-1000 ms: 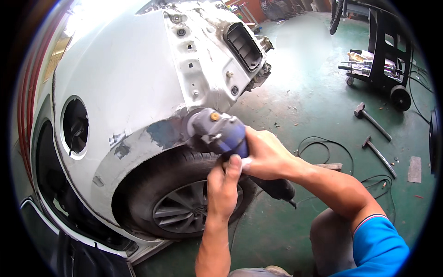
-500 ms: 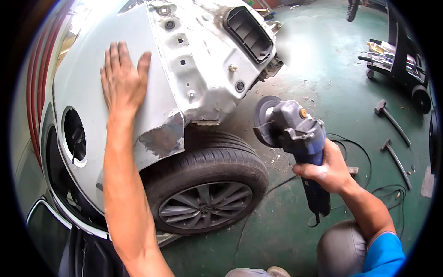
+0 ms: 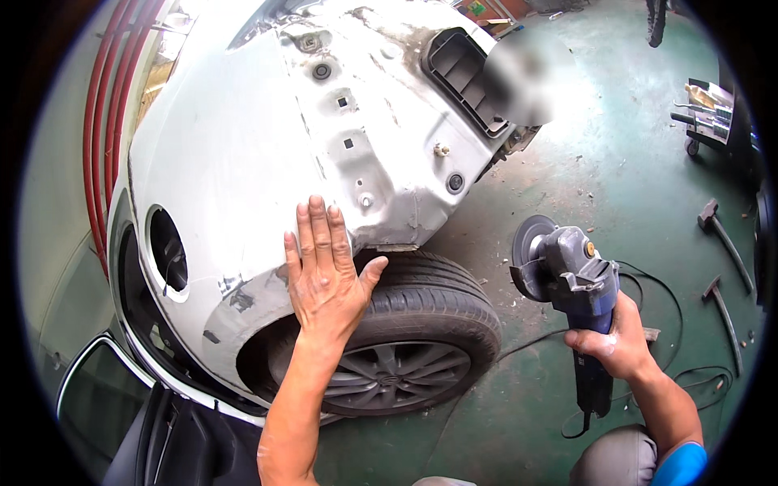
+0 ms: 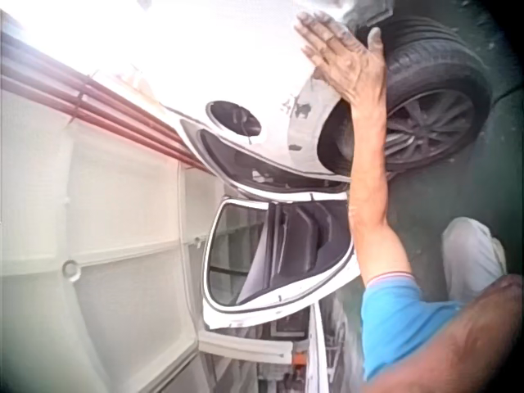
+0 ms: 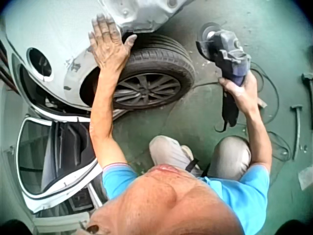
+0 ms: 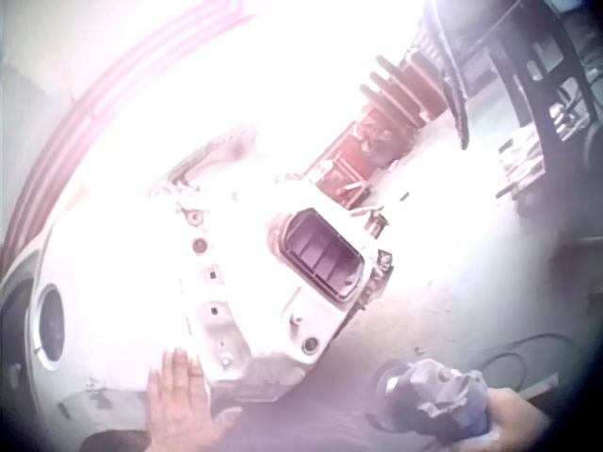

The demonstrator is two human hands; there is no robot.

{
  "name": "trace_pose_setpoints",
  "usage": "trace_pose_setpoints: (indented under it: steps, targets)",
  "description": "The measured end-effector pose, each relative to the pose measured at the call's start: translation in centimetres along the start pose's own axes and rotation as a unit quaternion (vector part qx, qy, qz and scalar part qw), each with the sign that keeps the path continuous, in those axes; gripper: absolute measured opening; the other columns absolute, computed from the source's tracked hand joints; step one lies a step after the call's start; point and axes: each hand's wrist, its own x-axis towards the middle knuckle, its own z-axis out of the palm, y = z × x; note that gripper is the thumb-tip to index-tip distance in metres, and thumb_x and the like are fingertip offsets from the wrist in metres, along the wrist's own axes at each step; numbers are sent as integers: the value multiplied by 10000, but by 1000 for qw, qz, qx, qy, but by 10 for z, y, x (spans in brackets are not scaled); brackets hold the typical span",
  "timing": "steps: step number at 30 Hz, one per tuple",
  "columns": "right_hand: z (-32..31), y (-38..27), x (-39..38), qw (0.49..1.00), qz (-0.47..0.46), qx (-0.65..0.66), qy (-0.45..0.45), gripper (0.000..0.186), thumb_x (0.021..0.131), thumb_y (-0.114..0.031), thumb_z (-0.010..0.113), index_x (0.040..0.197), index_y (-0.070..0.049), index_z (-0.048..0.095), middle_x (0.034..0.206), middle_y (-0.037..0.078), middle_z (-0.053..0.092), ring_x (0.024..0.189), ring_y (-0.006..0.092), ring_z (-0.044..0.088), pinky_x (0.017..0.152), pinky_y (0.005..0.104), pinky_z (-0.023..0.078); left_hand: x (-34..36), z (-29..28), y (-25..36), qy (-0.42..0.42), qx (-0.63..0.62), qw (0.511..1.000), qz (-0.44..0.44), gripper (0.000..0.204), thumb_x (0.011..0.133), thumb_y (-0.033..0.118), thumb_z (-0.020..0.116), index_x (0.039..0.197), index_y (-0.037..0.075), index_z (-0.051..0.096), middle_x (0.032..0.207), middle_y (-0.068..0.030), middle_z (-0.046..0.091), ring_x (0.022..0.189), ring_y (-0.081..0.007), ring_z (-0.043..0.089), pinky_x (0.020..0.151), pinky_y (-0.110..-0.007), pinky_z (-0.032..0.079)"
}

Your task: The person uses an angle grinder to sand the front bumper of a white car, then switches to a spot welder to heat and reshape the metal. The person repeatedly touches the surface to check progress during the repair.

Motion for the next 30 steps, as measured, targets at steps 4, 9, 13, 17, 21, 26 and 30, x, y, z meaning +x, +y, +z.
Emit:
trace_pose_setpoints:
  steps: [4,9,13,17,21,26,30]
  targets:
    - [-7,11,-5,1000,6,12,2,505,666,-152,780,1094,18,574,878,38,617,783,114,565,726,288,484,12,-10,-14,3,1,1000,12,881,965,655,340,1550,18,176,1616,-192,163,1504,-338,137,1200,-515,113]
    - [2,10,-5,999,11,30,0,515,680,-142,776,1123,18,566,891,31,610,779,100,551,716,275,476,112,-27,-63,101,-19,992,-70,857,976,627,360,1533,-8,218,1606,-201,191,1497,-324,169,1200,-500,128]
    - [-1,11,-6,1000,14,20,-12,520,687,-132,774,1138,18,564,899,26,606,787,96,547,722,271,474,101,-16,-31,126,-17,988,-91,880,967,641,372,1517,-34,242,1600,-210,200,1495,-333,166,1196,-504,141]
    - [-9,23,-8,1000,13,8,-2,515,698,-127,780,1142,17,563,895,24,602,783,94,547,713,269,473,22,-5,7,62,-32,996,-60,857,975,605,395,1531,-21,212,1611,-207,168,1500,-355,139,1190,-543,113]
    - [-14,38,-15,998,59,33,10,461,709,-130,783,1091,4,562,862,23,588,718,100,556,660,270,476,-36,-2,32,-20,-10,1000,-20,827,980,569,415,1520,-31,238,1606,-219,184,1505,-357,127,1198,-535,89]
    - [-16,88,-25,993,98,46,46,461,689,-247,770,1021,-4,563,811,34,584,687,122,576,645,295,492,-144,-11,124,-96,-345,929,98,682,878,386,648,1389,-21,452,1430,-204,435,1333,-358,396,1091,-499,298]
    - [-6,142,-37,985,154,45,62,385,732,-198,760,997,-3,560,787,45,591,643,139,593,617,306,509,-191,-54,212,-98,-592,782,169,628,798,335,771,1305,26,564,1273,-162,585,1156,-324,602,979,-436,506]
